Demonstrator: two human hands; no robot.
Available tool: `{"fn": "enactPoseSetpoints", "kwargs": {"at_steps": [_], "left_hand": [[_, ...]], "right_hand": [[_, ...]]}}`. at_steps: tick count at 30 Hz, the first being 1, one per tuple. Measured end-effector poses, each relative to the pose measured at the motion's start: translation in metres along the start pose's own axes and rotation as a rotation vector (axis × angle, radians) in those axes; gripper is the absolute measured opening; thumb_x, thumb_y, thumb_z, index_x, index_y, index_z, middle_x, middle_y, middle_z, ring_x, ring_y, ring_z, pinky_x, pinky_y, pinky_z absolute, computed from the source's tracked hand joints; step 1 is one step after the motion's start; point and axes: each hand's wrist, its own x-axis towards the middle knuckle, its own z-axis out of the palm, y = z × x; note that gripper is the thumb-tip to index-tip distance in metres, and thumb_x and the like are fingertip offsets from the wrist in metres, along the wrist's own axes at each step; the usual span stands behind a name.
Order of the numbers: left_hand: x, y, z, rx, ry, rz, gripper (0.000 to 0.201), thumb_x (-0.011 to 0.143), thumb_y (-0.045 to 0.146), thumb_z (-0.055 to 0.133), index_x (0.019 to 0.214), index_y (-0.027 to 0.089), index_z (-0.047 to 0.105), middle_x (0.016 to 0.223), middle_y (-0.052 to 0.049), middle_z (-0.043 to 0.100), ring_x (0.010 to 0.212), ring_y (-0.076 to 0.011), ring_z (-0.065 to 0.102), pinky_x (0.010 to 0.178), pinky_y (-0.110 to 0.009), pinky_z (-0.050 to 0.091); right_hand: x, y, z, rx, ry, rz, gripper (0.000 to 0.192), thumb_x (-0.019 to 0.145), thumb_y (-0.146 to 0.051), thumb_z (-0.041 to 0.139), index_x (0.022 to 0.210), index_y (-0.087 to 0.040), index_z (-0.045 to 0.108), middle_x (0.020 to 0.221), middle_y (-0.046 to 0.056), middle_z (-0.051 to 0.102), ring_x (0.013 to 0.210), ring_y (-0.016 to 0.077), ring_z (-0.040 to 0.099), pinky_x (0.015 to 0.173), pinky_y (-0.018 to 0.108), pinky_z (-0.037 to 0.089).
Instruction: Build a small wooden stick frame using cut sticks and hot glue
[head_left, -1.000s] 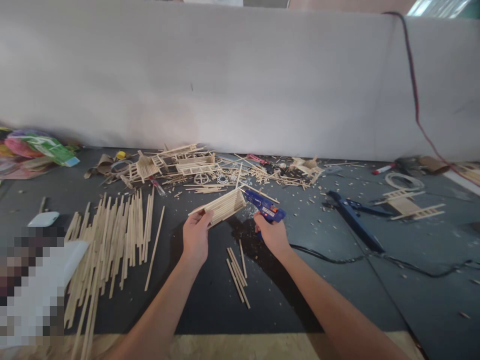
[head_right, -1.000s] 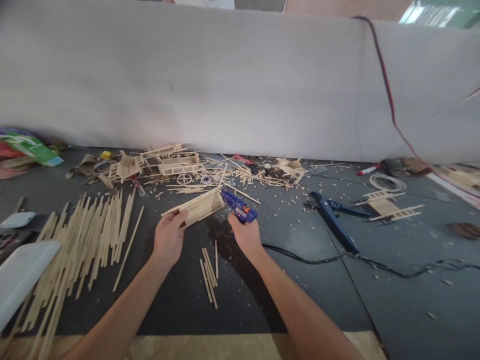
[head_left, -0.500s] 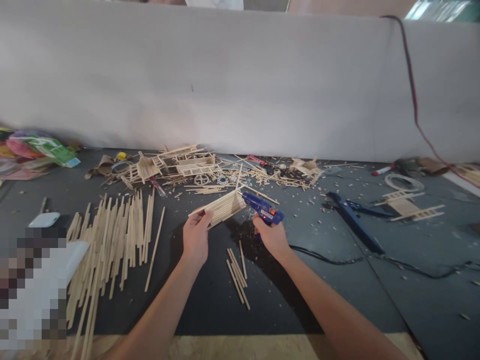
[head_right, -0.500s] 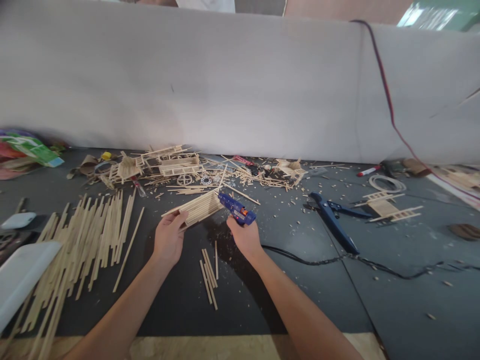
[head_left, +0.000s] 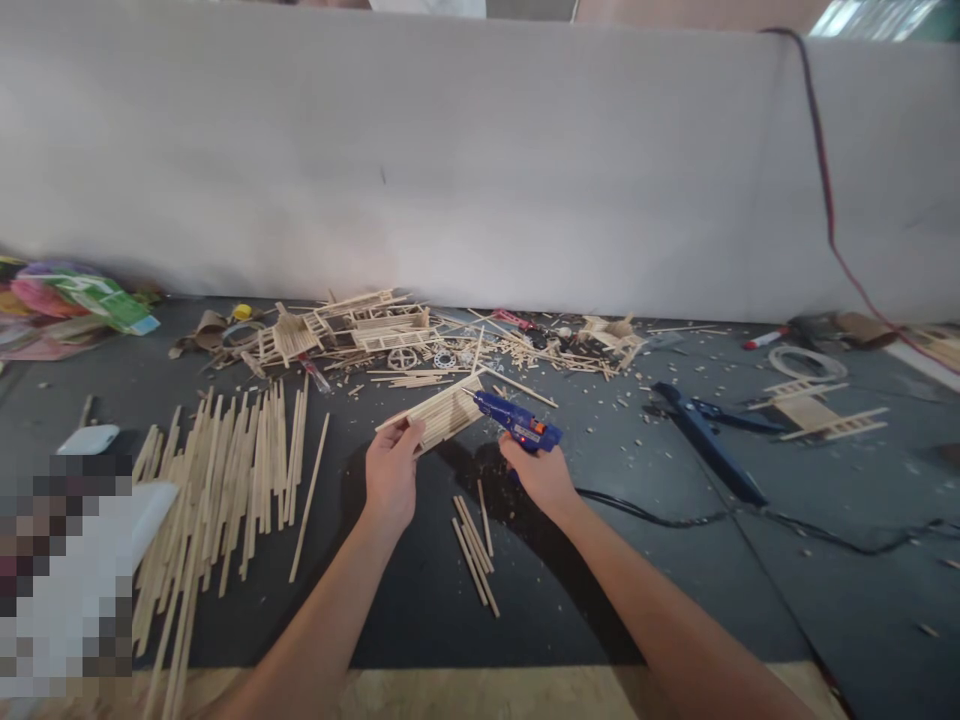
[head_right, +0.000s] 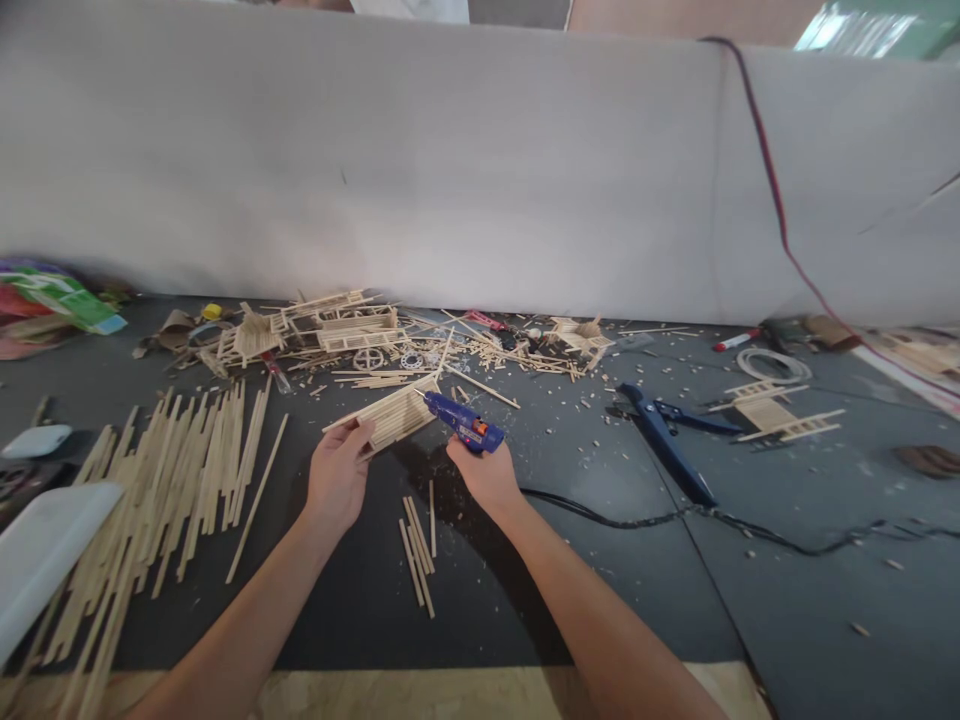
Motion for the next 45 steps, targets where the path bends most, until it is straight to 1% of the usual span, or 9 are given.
{"fn": "enactPoseSetpoints", "kwargs": {"at_steps": [7, 12, 15, 21, 29, 33, 35, 40, 45], "left_hand": [[0.003, 0.001, -0.002, -0.010, 0.043, 0.017, 0.041, 0.060, 0.024, 0.071, 0.098, 0.020, 0.054, 0.078, -0.001, 0.064, 0.071, -0.0138, 0.061, 0.065, -0.026, 0.046], [0.004, 0.003, -0.004, -0.045, 0.086, -0.013, 0.042, 0.057, 0.022, 0.071, 0.093, 0.024, 0.050, 0.073, 0.003, 0.061, 0.065, -0.0118, 0.061, 0.061, -0.024, 0.046], [0.005, 0.004, -0.005, -0.067, 0.090, -0.019, 0.039, 0.055, 0.020, 0.072, 0.087, 0.022, 0.049, 0.071, 0.004, 0.060, 0.062, -0.0104, 0.060, 0.061, -0.024, 0.046], [0.005, 0.004, -0.006, -0.073, 0.077, -0.041, 0.038, 0.053, 0.019, 0.073, 0.082, 0.022, 0.049, 0.068, 0.005, 0.058, 0.059, -0.0101, 0.059, 0.059, -0.023, 0.045], [0.006, 0.002, -0.007, -0.066, 0.044, -0.033, 0.037, 0.053, 0.023, 0.075, 0.082, 0.021, 0.051, 0.065, 0.005, 0.059, 0.054, -0.0069, 0.056, 0.057, -0.020, 0.042], [0.005, 0.003, -0.006, -0.086, 0.025, -0.033, 0.037, 0.053, 0.022, 0.075, 0.080, 0.020, 0.050, 0.066, 0.005, 0.059, 0.055, -0.0075, 0.057, 0.059, -0.022, 0.044], [0.003, 0.003, -0.004, -0.103, 0.001, -0.034, 0.035, 0.053, 0.022, 0.075, 0.075, 0.019, 0.048, 0.068, 0.004, 0.059, 0.059, -0.0092, 0.059, 0.064, -0.025, 0.046], [-0.001, 0.002, -0.002, -0.124, -0.051, -0.044, 0.032, 0.055, 0.020, 0.073, 0.072, 0.018, 0.046, 0.073, 0.001, 0.060, 0.069, -0.0124, 0.062, 0.075, -0.031, 0.047], [-0.001, -0.001, -0.002, -0.121, -0.066, -0.018, 0.030, 0.059, 0.019, 0.071, 0.075, 0.019, 0.046, 0.072, 0.003, 0.060, 0.068, -0.0106, 0.061, 0.076, -0.030, 0.046]], "right_hand": [[0.014, -0.006, -0.022, 0.204, -0.132, 0.013, 0.021, 0.068, -0.038, 0.056, 0.066, -0.017, 0.056, 0.052, -0.002, 0.056, 0.042, 0.0095, 0.044, 0.044, 0.023, 0.037], [0.028, -0.017, -0.057, 0.300, -0.131, 0.170, 0.020, 0.069, -0.035, 0.055, 0.078, -0.017, 0.057, 0.075, 0.005, 0.066, 0.043, 0.0093, 0.048, 0.038, 0.022, 0.038], [0.032, -0.024, -0.076, 0.224, -0.151, 0.252, 0.021, 0.069, -0.030, 0.054, 0.084, -0.015, 0.059, 0.079, 0.009, 0.067, 0.051, 0.0126, 0.056, 0.037, 0.021, 0.040], [0.029, -0.031, -0.106, 0.017, -0.151, 0.292, 0.016, 0.066, -0.027, 0.062, 0.072, -0.013, 0.060, 0.064, 0.009, 0.066, 0.056, 0.0176, 0.061, 0.049, 0.028, 0.050], [0.023, -0.030, -0.125, -0.231, 0.020, 0.196, 0.010, 0.057, -0.018, 0.065, 0.063, -0.016, 0.057, 0.066, 0.007, 0.065, 0.057, 0.0152, 0.058, 0.048, 0.025, 0.044], [0.021, -0.034, -0.114, -0.345, 0.191, 0.059, 0.013, 0.057, -0.022, 0.064, 0.068, -0.018, 0.058, 0.065, 0.001, 0.062, 0.057, 0.0131, 0.052, 0.049, 0.023, 0.036], [0.015, -0.037, -0.100, -0.388, 0.162, 0.004, 0.011, 0.057, -0.024, 0.063, 0.067, -0.020, 0.061, 0.064, 0.000, 0.062, 0.056, 0.0128, 0.051, 0.050, 0.023, 0.034], [-0.012, -0.031, -0.044, -0.470, -0.300, -0.129, 0.007, 0.062, -0.028, 0.061, 0.063, -0.021, 0.064, 0.059, -0.001, 0.063, 0.054, 0.0151, 0.054, 0.051, 0.024, 0.034], [-0.027, -0.016, -0.002, -0.585, -0.464, -0.158, 0.009, 0.066, -0.022, 0.059, 0.075, -0.022, 0.059, 0.068, 0.000, 0.063, 0.063, 0.0155, 0.056, 0.055, 0.024, 0.035]]}}
